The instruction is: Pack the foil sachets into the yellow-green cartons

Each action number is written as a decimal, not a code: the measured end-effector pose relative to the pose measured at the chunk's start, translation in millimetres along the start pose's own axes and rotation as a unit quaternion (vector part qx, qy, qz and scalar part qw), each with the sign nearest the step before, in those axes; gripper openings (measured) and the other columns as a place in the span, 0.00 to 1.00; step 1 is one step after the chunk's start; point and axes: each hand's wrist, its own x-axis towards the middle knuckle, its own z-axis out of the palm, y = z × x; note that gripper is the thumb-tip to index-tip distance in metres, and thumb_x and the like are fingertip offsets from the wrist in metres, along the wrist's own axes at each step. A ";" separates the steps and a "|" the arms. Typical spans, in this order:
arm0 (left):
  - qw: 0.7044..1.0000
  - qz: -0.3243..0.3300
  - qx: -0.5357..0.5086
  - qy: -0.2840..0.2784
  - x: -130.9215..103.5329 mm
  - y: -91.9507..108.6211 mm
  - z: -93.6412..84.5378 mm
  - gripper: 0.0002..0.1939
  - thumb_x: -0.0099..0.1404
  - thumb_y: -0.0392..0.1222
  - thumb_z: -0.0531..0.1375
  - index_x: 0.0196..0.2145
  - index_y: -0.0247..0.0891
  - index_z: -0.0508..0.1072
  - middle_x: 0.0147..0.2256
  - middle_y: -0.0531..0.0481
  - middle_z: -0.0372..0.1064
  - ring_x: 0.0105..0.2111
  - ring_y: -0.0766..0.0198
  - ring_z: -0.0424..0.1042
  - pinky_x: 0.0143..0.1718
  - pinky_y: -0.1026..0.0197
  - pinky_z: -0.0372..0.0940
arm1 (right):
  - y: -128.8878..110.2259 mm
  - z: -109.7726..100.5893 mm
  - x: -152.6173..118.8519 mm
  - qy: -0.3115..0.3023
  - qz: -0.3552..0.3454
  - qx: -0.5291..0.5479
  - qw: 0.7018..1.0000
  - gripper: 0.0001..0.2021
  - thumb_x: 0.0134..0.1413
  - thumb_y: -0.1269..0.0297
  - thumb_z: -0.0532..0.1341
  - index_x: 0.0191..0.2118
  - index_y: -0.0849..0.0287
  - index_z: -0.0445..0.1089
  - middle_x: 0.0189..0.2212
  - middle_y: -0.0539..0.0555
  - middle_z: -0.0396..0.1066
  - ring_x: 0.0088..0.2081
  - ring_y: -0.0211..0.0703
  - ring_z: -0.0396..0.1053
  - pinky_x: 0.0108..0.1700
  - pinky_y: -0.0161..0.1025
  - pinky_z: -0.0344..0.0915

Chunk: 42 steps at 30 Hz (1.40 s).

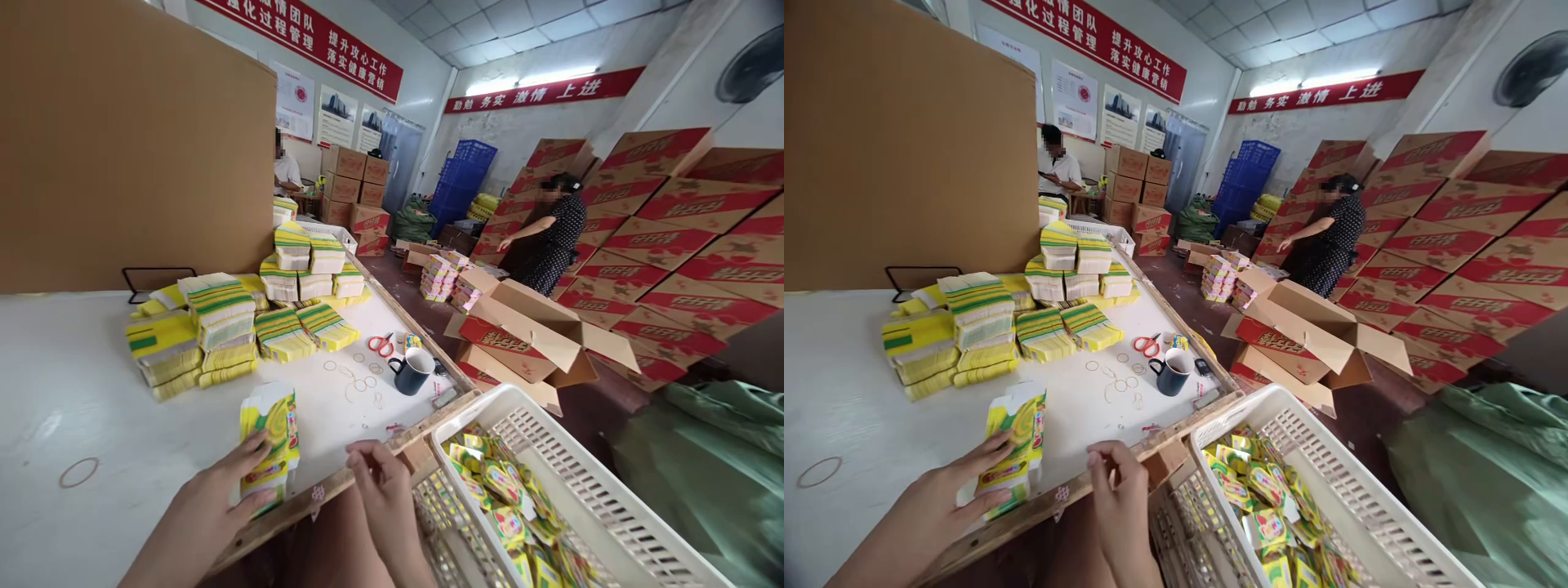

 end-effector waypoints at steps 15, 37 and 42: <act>0.857 -0.014 -0.487 0.170 -32.1 81.6 10.1 0.29 0.64 0.48 0.59 0.62 0.48 0.60 0.66 0.46 0.53 0.64 0.47 0.53 0.61 0.47 0.57 | -25.3 3.3 -4.7 -0.118 0.105 0.233 0.960 0.17 0.47 0.49 0.67 0.26 0.60 0.74 0.22 0.51 0.72 0.27 0.41 0.67 0.35 0.37 0.64; 0.752 -0.215 -0.621 0.047 -22.1 80.7 25.5 0.22 0.58 0.55 0.63 0.42 0.35 0.72 0.42 0.43 0.78 0.44 0.48 0.76 0.41 0.57 0.72 | -10.8 26.1 -32.7 -0.094 0.081 0.115 0.986 0.15 0.56 0.53 0.61 0.28 0.61 0.72 0.22 0.52 0.72 0.26 0.41 0.69 0.28 0.34 0.66; 0.794 -0.189 -0.573 0.071 -23.2 77.6 25.8 0.35 0.59 0.52 0.63 0.58 0.40 0.55 0.49 0.40 0.74 0.46 0.50 0.76 0.43 0.54 0.72 | -9.5 18.3 -24.0 -0.081 0.046 0.081 0.992 0.10 0.57 0.58 0.61 0.38 0.60 0.70 0.28 0.53 0.74 0.26 0.38 0.67 0.29 0.33 0.64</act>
